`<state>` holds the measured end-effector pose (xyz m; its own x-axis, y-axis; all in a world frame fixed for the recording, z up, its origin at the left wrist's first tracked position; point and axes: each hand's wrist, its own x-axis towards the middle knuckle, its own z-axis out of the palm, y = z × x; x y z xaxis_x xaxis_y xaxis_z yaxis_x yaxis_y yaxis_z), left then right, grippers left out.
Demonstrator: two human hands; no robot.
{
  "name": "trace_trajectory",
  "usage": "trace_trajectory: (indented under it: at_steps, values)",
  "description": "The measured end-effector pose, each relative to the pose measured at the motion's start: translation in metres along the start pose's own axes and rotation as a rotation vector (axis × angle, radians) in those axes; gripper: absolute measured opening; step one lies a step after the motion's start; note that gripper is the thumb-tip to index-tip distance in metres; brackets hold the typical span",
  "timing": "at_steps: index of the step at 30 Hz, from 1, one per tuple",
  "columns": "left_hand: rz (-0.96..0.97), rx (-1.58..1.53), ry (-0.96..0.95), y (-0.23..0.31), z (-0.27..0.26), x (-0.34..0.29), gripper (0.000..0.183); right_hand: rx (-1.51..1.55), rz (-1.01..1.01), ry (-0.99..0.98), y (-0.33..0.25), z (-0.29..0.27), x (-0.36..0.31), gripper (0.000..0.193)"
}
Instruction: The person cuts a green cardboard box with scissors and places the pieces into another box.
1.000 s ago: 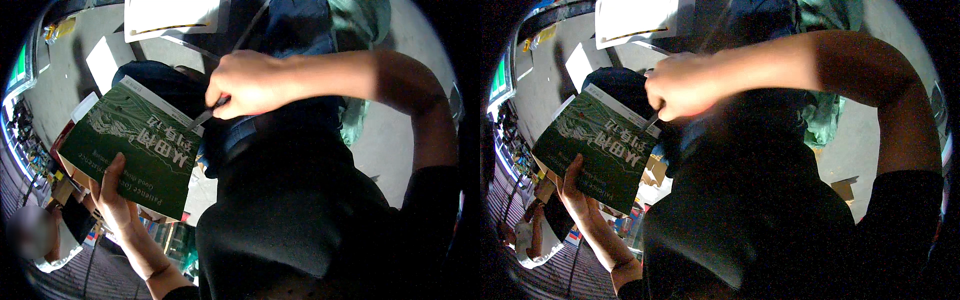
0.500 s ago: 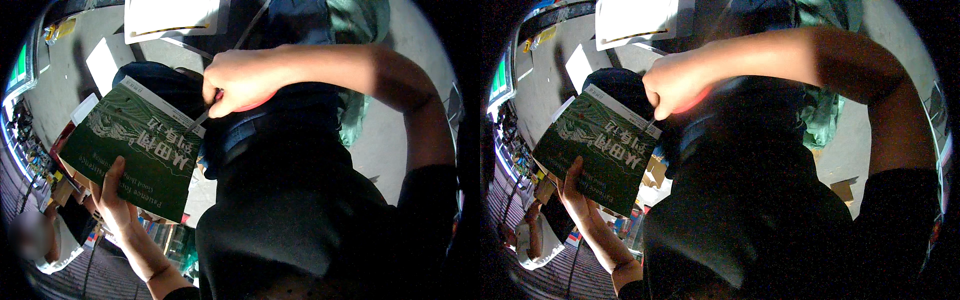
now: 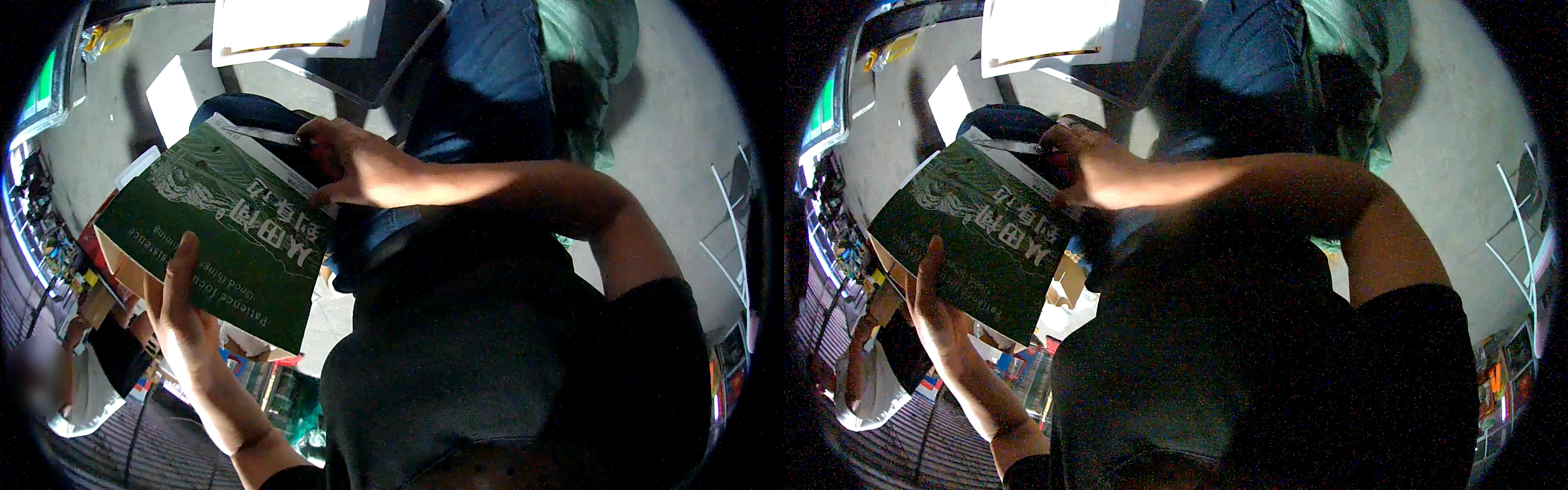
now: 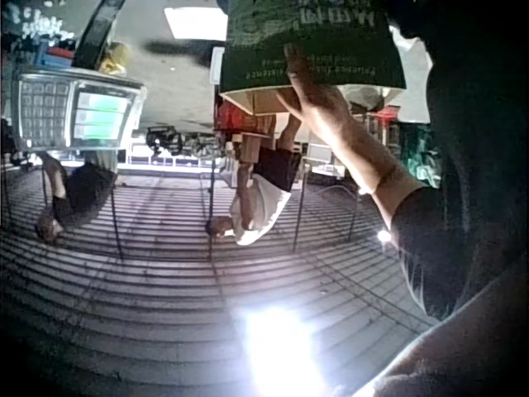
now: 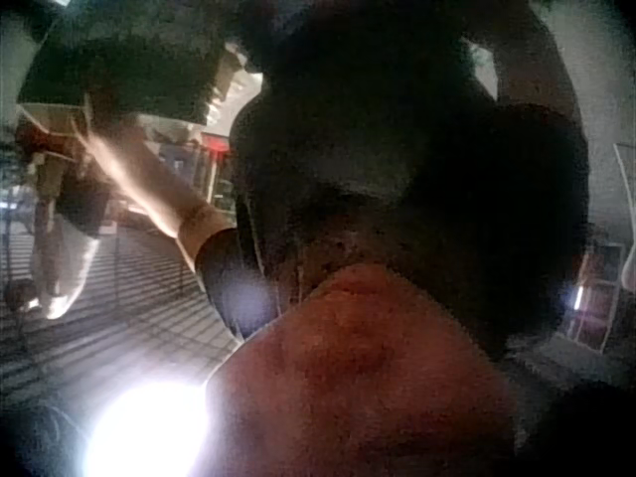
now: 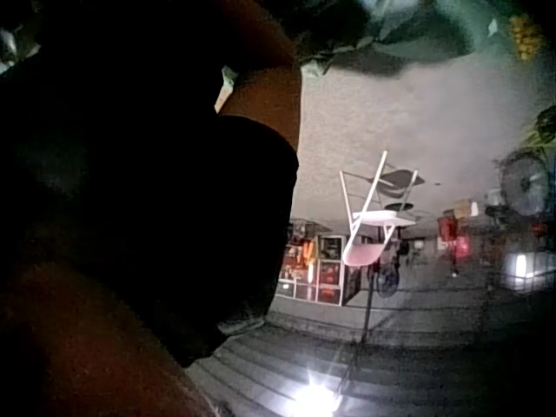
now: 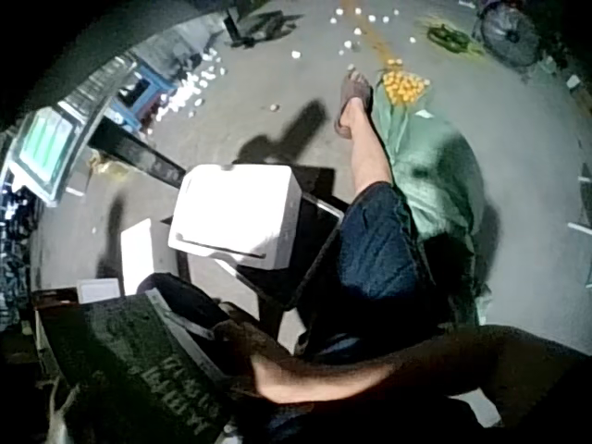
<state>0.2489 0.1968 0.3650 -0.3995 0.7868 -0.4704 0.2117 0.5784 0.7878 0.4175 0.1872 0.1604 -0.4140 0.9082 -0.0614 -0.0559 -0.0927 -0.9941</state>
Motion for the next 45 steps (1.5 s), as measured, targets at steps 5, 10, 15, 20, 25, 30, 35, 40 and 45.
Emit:
trace_trajectory:
  at_steps: [5, 10, 15, 20, 25, 30, 35, 40, 45]
  values:
    - [0.06, 0.148, -0.055, 0.001, -0.004, -0.014, 0.041, -0.138, -0.058, 0.116, -0.019, 0.01, -0.006, 0.072]
    - [0.221, 0.087, -0.192, 0.01, 0.014, -0.025, 0.056, -0.002, -0.294, 0.126, -0.094, 0.002, -0.003, 0.09]
    - [0.613, 0.036, -0.152, -0.001, 0.005, -0.014, 0.032, -0.078, -0.306, 0.149, -0.115, 0.022, 0.006, 0.079]
    - [1.048, 0.939, -0.23, 0.003, -0.004, -0.019, 0.012, 0.229, -0.211, 0.114, -0.109, 0.013, 0.002, 0.064]
    - [1.146, 1.213, -0.335, -0.026, -0.005, -0.015, 0.021, 0.303, -0.145, 0.094, -0.117, 0.017, -0.001, 0.06]
    - [1.063, 1.293, -0.346, -0.03, -0.019, -0.015, 0.032, 0.295, -0.201, 0.109, -0.118, 0.018, -0.001, 0.062]
    - [1.11, 1.301, -0.31, -0.037, -0.032, -0.013, 0.028, 0.208, -0.157, 0.064, -0.118, 0.017, -0.004, 0.066]
    - [1.117, 1.174, -0.34, -0.038, -0.038, -0.007, 0.029, 0.102, -0.215, 0.099, -0.117, 0.018, -0.001, 0.067]
    - [1.196, 0.975, -0.269, -0.045, -0.043, 0.001, 0.034, 0.146, -0.189, 0.046, -0.121, 0.022, 0.002, 0.065]
